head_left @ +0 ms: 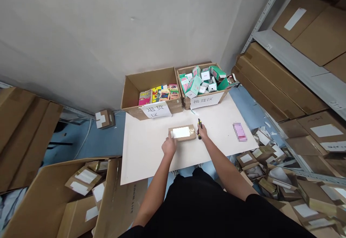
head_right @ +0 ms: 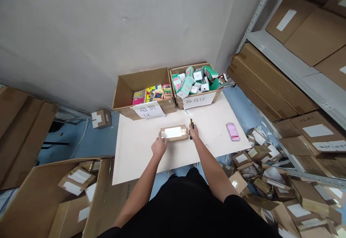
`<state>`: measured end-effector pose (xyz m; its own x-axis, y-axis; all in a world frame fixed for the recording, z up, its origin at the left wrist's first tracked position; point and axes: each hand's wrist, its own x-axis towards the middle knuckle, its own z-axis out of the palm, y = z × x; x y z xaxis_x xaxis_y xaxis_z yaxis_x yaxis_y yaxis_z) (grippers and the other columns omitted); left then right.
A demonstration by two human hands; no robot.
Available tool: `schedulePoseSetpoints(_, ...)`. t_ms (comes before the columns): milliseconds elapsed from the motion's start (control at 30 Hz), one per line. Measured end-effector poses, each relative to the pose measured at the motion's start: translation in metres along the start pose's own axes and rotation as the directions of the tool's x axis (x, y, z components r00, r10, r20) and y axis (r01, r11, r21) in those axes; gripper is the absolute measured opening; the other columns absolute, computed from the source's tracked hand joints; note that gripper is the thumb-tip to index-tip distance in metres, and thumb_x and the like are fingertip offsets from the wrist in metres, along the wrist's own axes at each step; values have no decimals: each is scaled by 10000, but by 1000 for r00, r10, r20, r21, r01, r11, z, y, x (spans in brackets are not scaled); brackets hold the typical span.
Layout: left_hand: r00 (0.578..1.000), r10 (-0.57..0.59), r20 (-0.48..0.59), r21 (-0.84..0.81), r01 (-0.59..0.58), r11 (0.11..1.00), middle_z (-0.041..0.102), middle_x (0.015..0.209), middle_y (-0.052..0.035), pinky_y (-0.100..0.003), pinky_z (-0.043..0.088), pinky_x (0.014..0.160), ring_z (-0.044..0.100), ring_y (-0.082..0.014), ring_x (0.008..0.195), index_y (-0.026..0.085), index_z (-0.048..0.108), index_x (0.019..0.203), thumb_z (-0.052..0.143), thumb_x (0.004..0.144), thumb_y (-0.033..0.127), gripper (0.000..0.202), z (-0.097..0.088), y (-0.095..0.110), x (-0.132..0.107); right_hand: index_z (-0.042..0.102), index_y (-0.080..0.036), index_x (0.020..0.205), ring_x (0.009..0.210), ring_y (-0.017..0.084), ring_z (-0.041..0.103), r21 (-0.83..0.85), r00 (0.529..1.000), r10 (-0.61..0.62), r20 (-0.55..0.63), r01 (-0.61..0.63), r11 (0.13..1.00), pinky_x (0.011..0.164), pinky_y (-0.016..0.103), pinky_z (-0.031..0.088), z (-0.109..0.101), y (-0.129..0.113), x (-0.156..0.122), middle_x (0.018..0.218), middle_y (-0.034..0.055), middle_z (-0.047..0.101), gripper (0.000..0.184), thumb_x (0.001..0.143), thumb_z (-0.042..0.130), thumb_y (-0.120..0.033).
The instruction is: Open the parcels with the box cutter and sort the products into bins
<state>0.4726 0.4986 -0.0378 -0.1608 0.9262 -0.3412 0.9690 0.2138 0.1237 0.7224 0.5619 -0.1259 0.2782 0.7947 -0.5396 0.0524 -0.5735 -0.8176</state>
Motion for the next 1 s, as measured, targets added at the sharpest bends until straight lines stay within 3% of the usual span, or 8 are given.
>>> schedulePoseSetpoints(67,994,16,-112,-20,-19,1000,668,1342,-175,-387,577,903,696,-294,1133,227,171,1712,474,1047,397,749,-5,2,7,563,-229,1059,566,153,663,64,998,34,62,-38,997,544,220,513,-13,3,-3,670,-23,672,278,1010,583,-501)
schedulePoseSetpoints(133,985,132,-112,-4,-134,991,598,1478,-161,-399,553,1009,590,-306,1327,267,230,1698,518,1031,370,734,-1,13,16,549,-231,953,549,138,661,48,988,56,143,-63,997,550,209,507,-24,9,-8,651,-34,666,241,995,633,-453)
schedulePoseSetpoints(233,935,343,92,41,-348,937,379,1710,-99,-477,426,1194,287,-343,1590,329,274,1684,608,985,413,780,19,37,30,530,-230,902,525,130,657,-80,965,107,238,-90,993,547,204,498,-36,14,-13,634,-43,661,243,998,653,-416)
schedulePoseSetpoints(300,903,368,222,74,-392,917,206,1787,-65,-541,307,1268,116,-361,1647,340,227,1700,595,986,446,811,36,51,39,525,-231,896,464,123,620,-192,957,133,258,-84,978,514,202,467,-40,15,-14,585,-60,623,260,1023,623,-436)
schedulePoseSetpoints(367,902,341,266,111,-380,918,91,1808,-41,-567,215,1301,34,-356,1658,343,179,1713,521,1018,430,779,50,57,46,523,-227,867,408,115,575,-294,954,137,268,-54,954,481,205,426,-41,14,-12,551,-66,588,305,1044,586,-468)
schedulePoseSetpoints(567,896,355,267,108,-394,913,51,1809,-21,-571,199,1307,21,-344,1661,346,148,1718,429,1037,559,767,65,49,55,502,-221,764,370,106,523,-400,953,105,285,19,916,463,219,383,-35,5,-3,522,-53,550,419,1054,546,-519)
schedulePoseSetpoints(700,912,328,247,109,-363,926,72,1807,-7,-580,207,1305,45,-331,1661,358,174,1714,344,1067,514,686,72,50,57,489,-227,750,354,108,488,-418,946,123,299,14,908,441,230,366,-32,0,-2,496,-57,519,411,1054,548,-497)
schedulePoseSetpoints(1000,923,315,221,105,-343,934,108,1805,-5,-584,209,1304,40,-327,1662,374,207,1706,397,1048,461,690,80,52,53,485,-229,761,368,101,459,-389,935,146,323,-9,921,433,223,370,-39,15,-27,497,-63,498,471,1016,572,-616)
